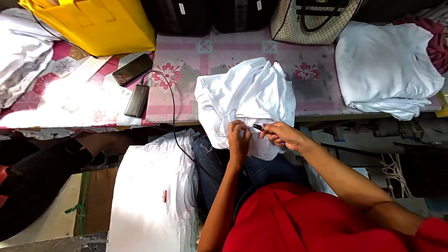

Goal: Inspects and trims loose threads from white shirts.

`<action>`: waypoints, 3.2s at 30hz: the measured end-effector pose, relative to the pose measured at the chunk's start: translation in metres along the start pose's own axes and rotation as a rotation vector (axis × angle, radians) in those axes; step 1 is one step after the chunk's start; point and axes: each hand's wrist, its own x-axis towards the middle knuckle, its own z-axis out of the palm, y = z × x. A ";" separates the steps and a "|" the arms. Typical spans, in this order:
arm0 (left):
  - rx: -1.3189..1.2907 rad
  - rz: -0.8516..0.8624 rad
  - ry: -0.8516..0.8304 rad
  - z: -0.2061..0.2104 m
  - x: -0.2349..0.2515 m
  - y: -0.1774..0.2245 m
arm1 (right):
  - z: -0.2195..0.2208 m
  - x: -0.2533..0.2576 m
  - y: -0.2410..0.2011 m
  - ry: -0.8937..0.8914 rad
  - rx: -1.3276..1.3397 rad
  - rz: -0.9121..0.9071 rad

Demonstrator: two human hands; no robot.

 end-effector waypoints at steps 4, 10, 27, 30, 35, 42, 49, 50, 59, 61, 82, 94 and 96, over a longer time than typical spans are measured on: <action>-0.047 -0.010 0.014 -0.002 -0.001 0.000 | 0.008 0.005 -0.001 -0.014 0.029 0.026; -0.041 -0.027 0.027 -0.002 -0.004 -0.001 | 0.016 0.010 0.002 0.077 0.044 -0.006; 0.159 0.183 -0.186 0.031 0.027 0.024 | -0.017 -0.050 -0.017 0.061 0.034 -0.410; 0.080 0.119 -0.284 0.004 0.005 0.024 | -0.031 -0.058 -0.014 0.121 -0.046 -0.489; 0.287 -0.176 -0.855 -0.048 -0.025 0.032 | -0.023 -0.047 -0.022 0.356 -0.469 -0.704; 0.345 -0.245 -0.167 -0.020 0.009 0.061 | 0.036 0.027 -0.042 0.514 -1.283 -0.894; 0.285 0.171 0.207 0.027 0.020 0.020 | 0.000 -0.002 -0.042 0.723 -0.893 -1.373; 0.263 0.218 0.190 0.023 0.015 0.016 | -0.016 -0.009 -0.035 0.758 -0.846 -1.401; 0.358 -0.174 -0.438 -0.068 -0.040 0.019 | -0.043 -0.059 0.022 0.672 -0.538 -0.583; 0.295 -0.080 -0.320 -0.067 -0.036 0.027 | -0.021 -0.066 0.004 0.465 -0.277 -0.472; 0.155 0.154 0.141 -0.002 -0.016 0.025 | 0.018 -0.007 -0.011 0.104 -0.197 -0.069; 0.040 0.104 0.116 -0.006 -0.015 0.025 | 0.022 -0.003 -0.012 0.025 -0.169 -0.010; 0.035 0.094 0.109 -0.006 -0.016 0.024 | 0.023 0.000 -0.011 0.051 -0.158 -0.025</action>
